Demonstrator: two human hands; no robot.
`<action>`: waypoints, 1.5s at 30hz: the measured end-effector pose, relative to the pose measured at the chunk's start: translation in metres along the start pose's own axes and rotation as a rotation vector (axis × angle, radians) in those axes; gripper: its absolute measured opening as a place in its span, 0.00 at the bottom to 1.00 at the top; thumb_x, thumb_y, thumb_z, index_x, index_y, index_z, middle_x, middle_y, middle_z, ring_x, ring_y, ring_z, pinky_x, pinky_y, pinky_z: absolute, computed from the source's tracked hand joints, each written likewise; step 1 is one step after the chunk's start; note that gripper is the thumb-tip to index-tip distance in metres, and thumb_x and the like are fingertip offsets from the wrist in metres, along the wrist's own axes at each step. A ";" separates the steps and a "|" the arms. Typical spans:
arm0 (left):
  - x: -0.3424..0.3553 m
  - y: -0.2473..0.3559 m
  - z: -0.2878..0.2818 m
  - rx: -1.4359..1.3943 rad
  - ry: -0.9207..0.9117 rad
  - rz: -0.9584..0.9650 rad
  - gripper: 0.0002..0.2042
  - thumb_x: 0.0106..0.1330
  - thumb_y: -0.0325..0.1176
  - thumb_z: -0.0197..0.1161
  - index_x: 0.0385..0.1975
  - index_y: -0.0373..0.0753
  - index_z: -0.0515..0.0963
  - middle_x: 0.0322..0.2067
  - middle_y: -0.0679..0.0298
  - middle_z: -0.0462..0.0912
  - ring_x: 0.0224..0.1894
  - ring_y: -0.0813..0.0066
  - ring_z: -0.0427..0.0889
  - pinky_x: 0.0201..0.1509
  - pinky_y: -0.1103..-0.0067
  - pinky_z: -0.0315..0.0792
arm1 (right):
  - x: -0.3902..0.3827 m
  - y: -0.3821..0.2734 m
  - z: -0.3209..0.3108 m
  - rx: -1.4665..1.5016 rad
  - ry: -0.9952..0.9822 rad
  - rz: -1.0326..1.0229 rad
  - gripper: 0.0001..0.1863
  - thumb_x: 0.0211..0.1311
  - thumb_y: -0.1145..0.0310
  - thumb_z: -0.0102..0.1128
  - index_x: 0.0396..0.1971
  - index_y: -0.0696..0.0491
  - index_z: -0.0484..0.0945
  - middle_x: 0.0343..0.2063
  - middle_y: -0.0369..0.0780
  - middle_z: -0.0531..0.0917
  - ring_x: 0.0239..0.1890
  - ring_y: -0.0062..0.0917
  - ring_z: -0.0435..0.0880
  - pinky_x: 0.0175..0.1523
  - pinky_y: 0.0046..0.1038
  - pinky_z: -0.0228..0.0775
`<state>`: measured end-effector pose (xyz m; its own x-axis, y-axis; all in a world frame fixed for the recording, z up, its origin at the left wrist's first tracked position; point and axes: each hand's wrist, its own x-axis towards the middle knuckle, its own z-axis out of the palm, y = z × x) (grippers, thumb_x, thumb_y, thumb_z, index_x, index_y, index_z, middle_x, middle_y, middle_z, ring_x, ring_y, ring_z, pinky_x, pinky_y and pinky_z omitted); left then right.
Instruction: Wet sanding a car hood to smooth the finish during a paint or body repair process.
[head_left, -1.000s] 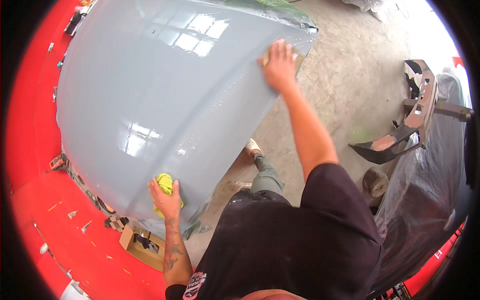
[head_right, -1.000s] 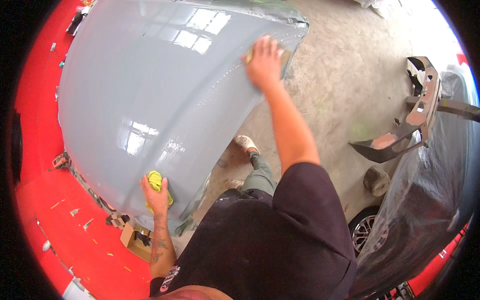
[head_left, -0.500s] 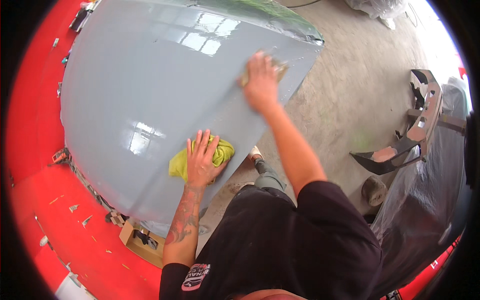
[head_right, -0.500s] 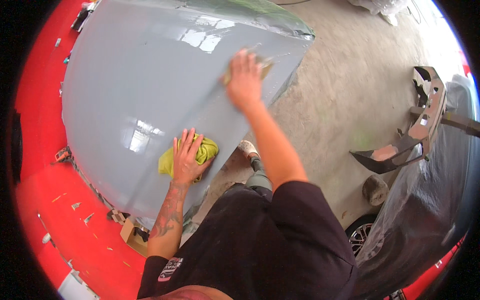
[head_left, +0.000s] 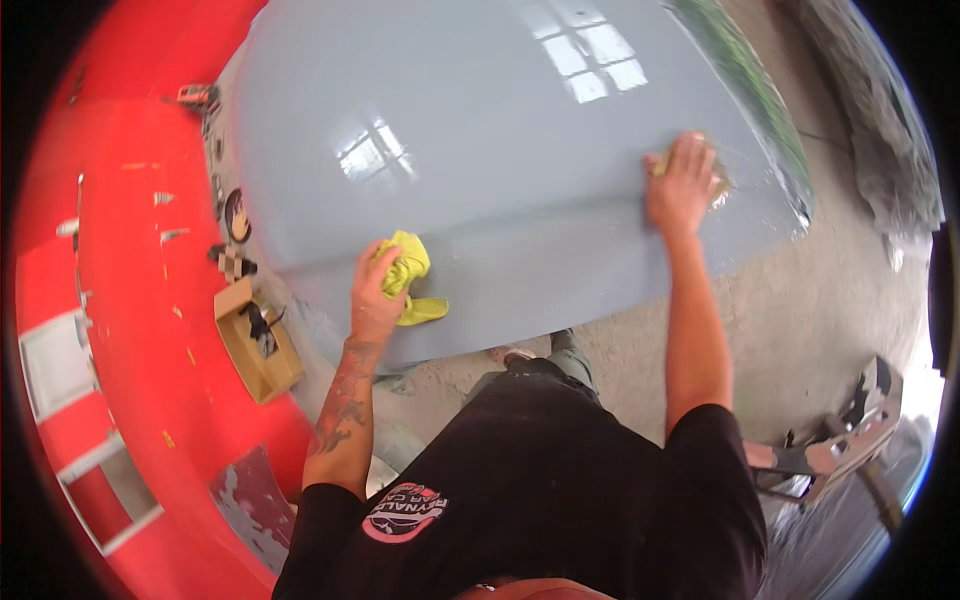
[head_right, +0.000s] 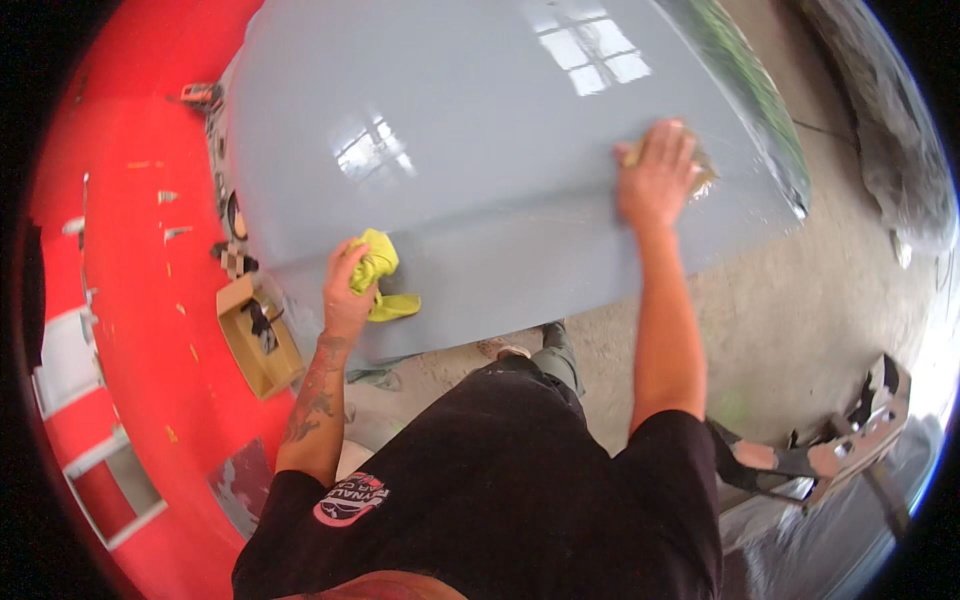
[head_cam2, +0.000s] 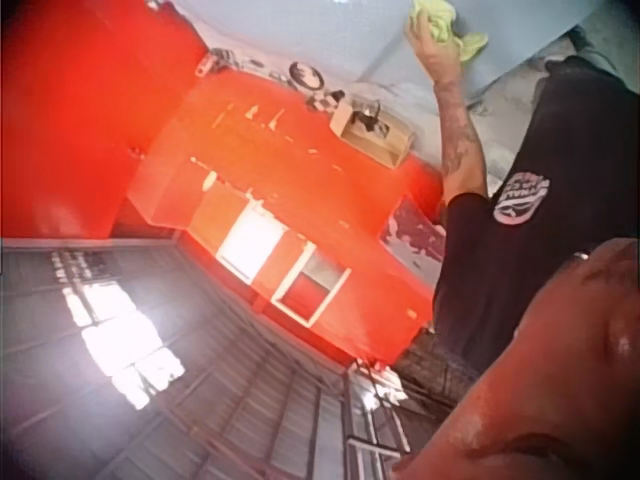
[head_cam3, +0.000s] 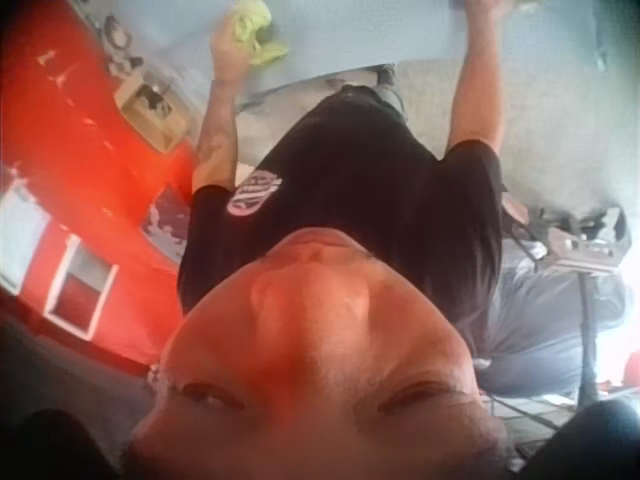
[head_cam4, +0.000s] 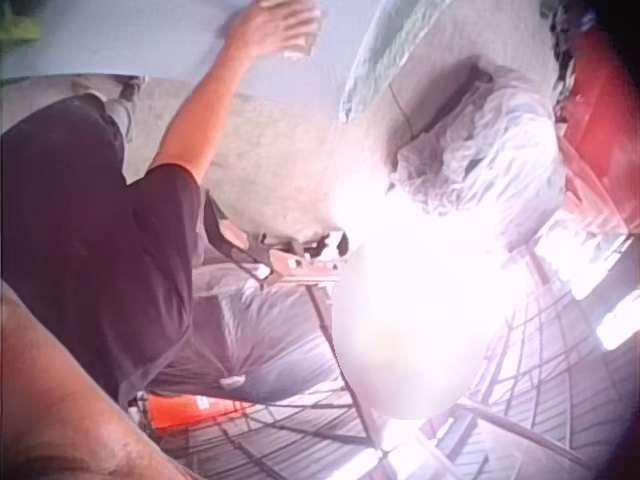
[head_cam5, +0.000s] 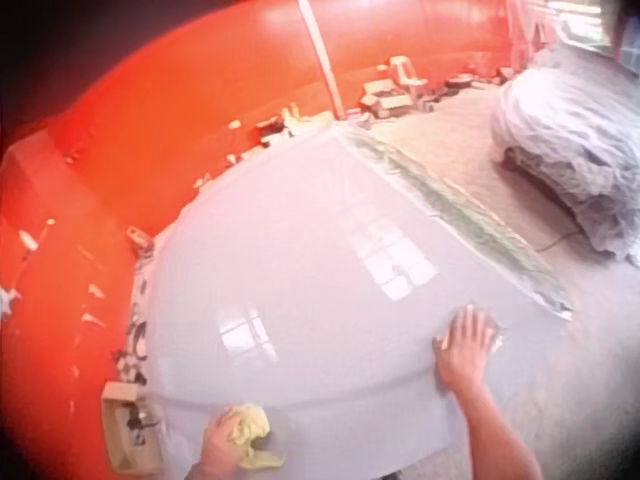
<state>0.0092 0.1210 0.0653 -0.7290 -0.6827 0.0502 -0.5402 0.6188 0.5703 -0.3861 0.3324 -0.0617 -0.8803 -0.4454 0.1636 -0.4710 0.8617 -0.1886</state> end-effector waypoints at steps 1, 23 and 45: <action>-0.006 -0.001 -0.014 0.007 0.025 -0.028 0.28 0.47 0.15 0.66 0.52 0.40 0.77 0.58 0.52 0.72 0.58 0.51 0.74 0.61 0.70 0.72 | -0.017 -0.058 -0.014 -0.022 -0.062 -0.086 0.41 0.66 0.42 0.50 0.71 0.52 0.55 0.71 0.44 0.57 0.74 0.43 0.50 0.72 0.50 0.44; -0.329 -0.246 -0.247 -0.220 0.661 -0.699 0.24 0.54 0.13 0.57 0.54 0.32 0.74 0.50 0.58 0.78 0.52 0.69 0.78 0.58 0.75 0.71 | -0.093 -0.295 0.024 -0.122 -0.006 -0.121 0.41 0.70 0.37 0.35 0.72 0.54 0.51 0.73 0.43 0.53 0.74 0.44 0.48 0.73 0.49 0.39; -0.446 -0.328 -0.318 -0.257 0.661 -0.851 0.26 0.50 0.12 0.57 0.53 0.35 0.75 0.51 0.57 0.77 0.53 0.69 0.77 0.58 0.76 0.70 | -0.283 -0.609 0.030 -0.181 -0.003 -0.785 0.36 0.70 0.42 0.42 0.69 0.50 0.59 0.70 0.41 0.58 0.73 0.43 0.50 0.71 0.49 0.46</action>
<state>0.6449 0.0985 0.1163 0.2477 -0.9673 -0.0550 -0.5991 -0.1975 0.7760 0.1482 -0.0738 -0.0225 -0.2967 -0.9376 0.1812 -0.9359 0.3232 0.1399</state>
